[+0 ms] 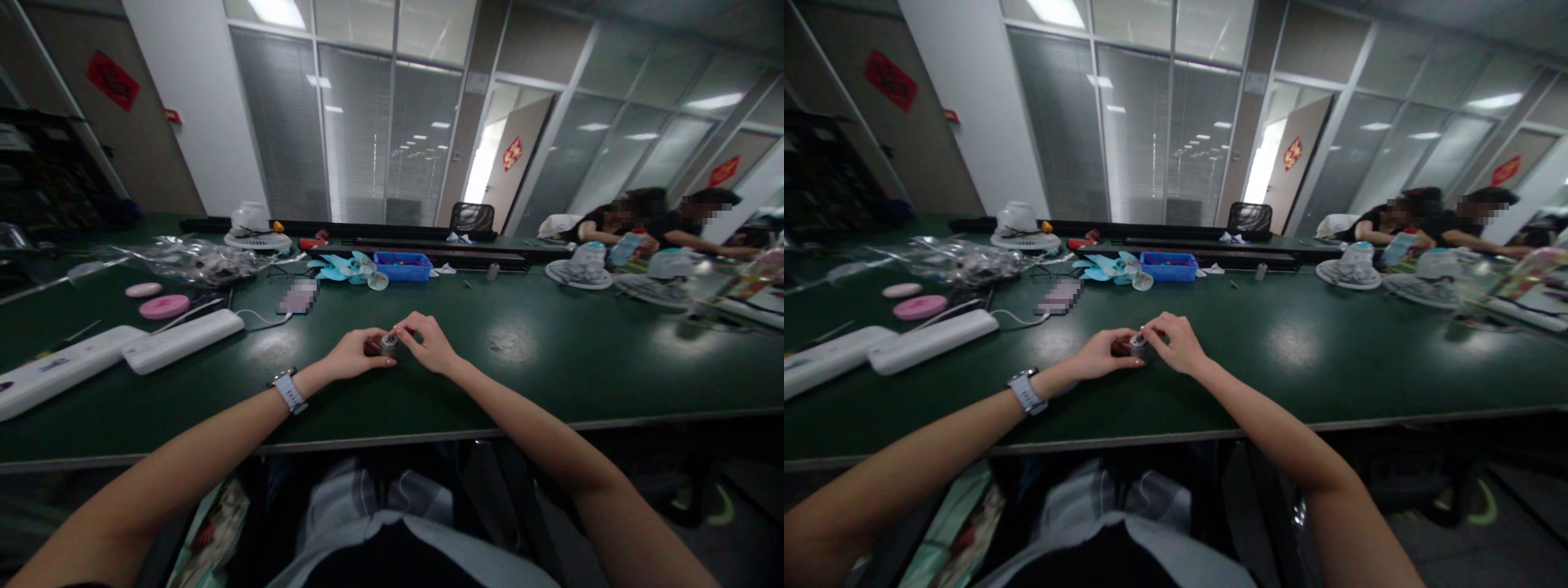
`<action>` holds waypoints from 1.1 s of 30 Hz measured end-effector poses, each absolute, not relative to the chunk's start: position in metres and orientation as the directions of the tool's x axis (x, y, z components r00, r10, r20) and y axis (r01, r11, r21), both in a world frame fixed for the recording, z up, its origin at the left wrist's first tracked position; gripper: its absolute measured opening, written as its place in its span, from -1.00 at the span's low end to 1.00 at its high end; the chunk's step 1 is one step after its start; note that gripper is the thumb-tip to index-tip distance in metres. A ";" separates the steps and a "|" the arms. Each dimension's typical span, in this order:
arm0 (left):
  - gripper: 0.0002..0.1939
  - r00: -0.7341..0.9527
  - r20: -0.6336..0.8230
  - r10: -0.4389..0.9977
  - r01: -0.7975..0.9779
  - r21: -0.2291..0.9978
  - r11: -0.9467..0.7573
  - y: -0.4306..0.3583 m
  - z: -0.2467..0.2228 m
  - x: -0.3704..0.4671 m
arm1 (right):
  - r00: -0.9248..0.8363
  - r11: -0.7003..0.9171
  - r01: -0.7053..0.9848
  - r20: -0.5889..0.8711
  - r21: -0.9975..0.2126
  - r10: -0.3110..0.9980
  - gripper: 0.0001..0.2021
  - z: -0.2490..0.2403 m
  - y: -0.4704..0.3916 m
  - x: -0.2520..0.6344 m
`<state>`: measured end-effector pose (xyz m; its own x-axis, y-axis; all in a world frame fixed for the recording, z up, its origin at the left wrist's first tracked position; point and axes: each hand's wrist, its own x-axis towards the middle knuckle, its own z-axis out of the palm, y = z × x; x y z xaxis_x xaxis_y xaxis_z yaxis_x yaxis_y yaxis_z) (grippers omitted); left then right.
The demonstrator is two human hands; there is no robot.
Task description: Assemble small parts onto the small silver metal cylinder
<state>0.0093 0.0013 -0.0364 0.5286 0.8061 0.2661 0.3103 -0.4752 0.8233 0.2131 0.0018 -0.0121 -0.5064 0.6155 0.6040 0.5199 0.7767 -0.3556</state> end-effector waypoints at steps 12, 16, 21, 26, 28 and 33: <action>-0.50 0.541 0.263 0.799 0.281 0.839 -0.466 0.003 -0.039 0.008 | -0.521 0.811 0.462 0.629 -0.360 0.576 -0.76 -0.011 0.000 0.214; -0.52 0.532 0.269 0.803 0.297 0.829 -0.474 0.002 -0.038 0.009 | -0.545 0.814 0.466 0.613 -0.346 0.572 -0.75 -0.011 -0.002 0.213; -0.52 0.532 0.266 0.804 0.302 0.828 -0.473 0.000 -0.035 0.010 | -0.565 0.811 0.482 0.589 -0.333 0.578 -0.75 -0.011 -0.003 0.210; -0.52 0.529 0.274 0.803 0.299 0.826 -0.478 0.001 -0.036 0.009 | -0.540 0.794 0.508 0.593 -0.335 0.596 -0.75 -0.012 -0.001 0.210; -0.50 0.526 0.273 0.805 0.304 0.824 -0.478 0.001 -0.036 0.009 | -0.521 0.784 0.519 0.601 -0.340 0.606 -0.75 -0.012 0.000 0.211; -0.47 0.530 0.270 0.804 0.314 0.818 -0.482 0.002 -0.037 0.009 | -0.496 0.784 0.510 0.624 -0.354 0.604 -0.76 -0.012 0.000 0.213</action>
<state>0.0086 0.0019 -0.0367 0.5303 0.8036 0.2702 0.3144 -0.4823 0.8177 0.2134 0.0003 -0.0115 -0.4957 0.6042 0.6239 0.5098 0.7840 -0.3542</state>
